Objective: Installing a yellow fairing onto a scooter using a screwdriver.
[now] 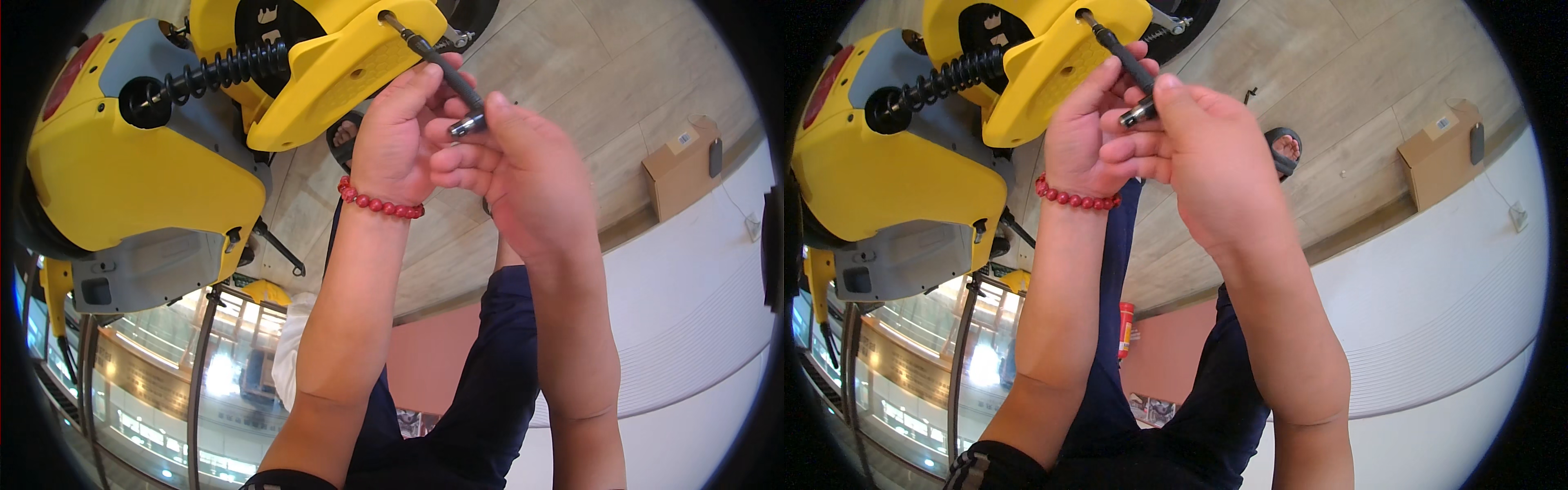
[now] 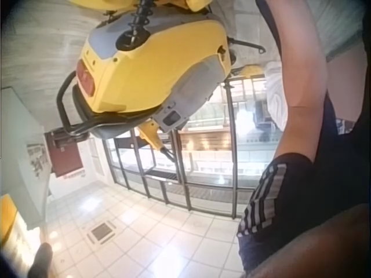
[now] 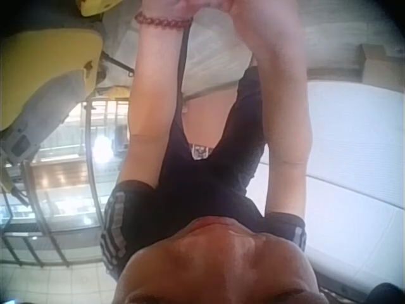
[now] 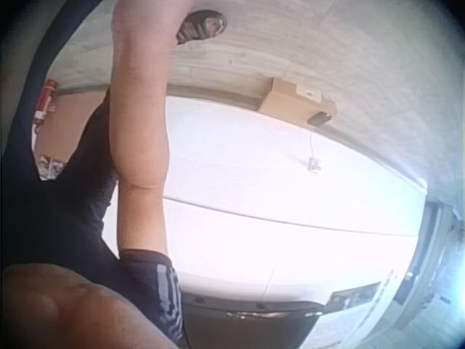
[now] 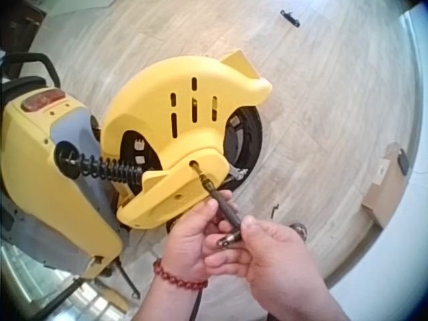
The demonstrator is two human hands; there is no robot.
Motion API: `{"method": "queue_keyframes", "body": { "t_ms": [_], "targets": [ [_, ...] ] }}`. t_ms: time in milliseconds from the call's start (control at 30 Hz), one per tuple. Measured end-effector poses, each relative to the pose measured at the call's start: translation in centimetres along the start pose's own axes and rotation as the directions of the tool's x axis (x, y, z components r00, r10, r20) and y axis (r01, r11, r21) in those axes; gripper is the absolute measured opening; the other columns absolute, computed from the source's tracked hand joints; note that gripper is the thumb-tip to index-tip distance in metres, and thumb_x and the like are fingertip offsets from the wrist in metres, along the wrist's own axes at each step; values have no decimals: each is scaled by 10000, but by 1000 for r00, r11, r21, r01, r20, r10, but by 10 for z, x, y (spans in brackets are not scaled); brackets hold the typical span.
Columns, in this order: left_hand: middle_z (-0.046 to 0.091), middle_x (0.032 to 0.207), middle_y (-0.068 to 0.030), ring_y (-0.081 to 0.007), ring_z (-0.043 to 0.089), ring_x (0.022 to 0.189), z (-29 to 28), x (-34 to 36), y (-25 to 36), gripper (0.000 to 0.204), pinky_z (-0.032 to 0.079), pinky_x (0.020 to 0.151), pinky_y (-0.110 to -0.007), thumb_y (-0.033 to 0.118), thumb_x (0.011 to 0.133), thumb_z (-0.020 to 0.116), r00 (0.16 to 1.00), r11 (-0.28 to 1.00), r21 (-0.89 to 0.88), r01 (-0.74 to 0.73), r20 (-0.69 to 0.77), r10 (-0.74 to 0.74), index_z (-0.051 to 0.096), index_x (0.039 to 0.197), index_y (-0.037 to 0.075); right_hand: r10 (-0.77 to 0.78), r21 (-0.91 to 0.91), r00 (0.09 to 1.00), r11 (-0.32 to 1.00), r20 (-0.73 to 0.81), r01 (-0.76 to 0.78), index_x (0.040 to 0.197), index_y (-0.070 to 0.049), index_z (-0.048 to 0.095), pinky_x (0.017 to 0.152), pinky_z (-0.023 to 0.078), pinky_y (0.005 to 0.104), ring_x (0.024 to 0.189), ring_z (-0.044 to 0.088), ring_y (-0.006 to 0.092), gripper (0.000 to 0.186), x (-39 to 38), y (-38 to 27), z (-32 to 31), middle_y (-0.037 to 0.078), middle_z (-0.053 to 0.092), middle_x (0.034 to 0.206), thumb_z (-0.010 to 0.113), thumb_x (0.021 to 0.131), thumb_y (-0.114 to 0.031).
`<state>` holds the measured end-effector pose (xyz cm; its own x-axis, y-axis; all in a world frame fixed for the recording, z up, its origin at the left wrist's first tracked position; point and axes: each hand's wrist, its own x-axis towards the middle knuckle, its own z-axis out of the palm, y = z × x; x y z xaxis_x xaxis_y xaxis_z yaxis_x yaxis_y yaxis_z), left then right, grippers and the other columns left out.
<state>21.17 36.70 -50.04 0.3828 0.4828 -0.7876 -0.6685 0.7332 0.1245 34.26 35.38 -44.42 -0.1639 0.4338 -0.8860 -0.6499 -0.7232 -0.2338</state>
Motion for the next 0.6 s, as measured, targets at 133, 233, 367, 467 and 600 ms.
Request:
{"method": "queue_keyframes", "body": {
  "t_ms": [133, 233, 367, 467, 600],
  "targets": [
    [656, 888, -46, -109, 571, 656, 2, -2, 1, 216, 501, 616, -237, 187, 941, 577, 997, 999, 47, -18, -74, 21, 606, 1081, 25, -1, -278, 993, 960, -122, -33, 1085, 52, 577, 660, 540, 291, 709, 658, 177, 292, -3, 2, 13, 130, 669, 898, 476, 987, -203],
    [655, 869, -39, -108, 576, 698, 1, -2, -1, 169, 488, 694, -250, 185, 917, 625, 992, 996, 66, -60, -109, 67, 628, 996, 36, -640, -875, 738, 208, 216, 437, 1106, 41, 583, 636, 515, 297, 687, 652, 168, 244, -10, 16, 13, 135, 658, 877, 552, 940, -135],
    [656, 867, -34, -125, 599, 750, -9, 3, 0, 142, 504, 715, -274, 181, 915, 633, 999, 999, -17, -40, 4, 40, 640, 963, 48, -616, -925, 729, 2, 299, 380, 1027, 36, 577, 660, 509, 401, 720, 619, 395, 233, -10, 14, 14, 215, 633, 852, 610, 875, -138],
    [652, 884, -42, -132, 607, 754, -6, -1, 2, 177, 513, 708, -277, 206, 920, 623, 1000, 997, -75, -22, 12, 23, 631, 1000, 48, -492, -910, 865, 309, 96, 277, 1043, 46, 570, 660, 526, 362, 701, 647, 316, 234, -4, 4, 19, 179, 650, 840, 576, 907, -144],
    [652, 960, -72, -157, 630, 848, -5, 0, 8, 292, 533, 753, -259, 250, 977, 507, 992, 998, -54, 13, 126, -7, 567, 1153, 23, 93, 24, 996, 995, -17, -92, 1040, 49, 580, 655, 543, 294, 681, 652, 180, 238, 1, 1, 9, 114, 664, 851, 530, 946, -164]
  ]
}}
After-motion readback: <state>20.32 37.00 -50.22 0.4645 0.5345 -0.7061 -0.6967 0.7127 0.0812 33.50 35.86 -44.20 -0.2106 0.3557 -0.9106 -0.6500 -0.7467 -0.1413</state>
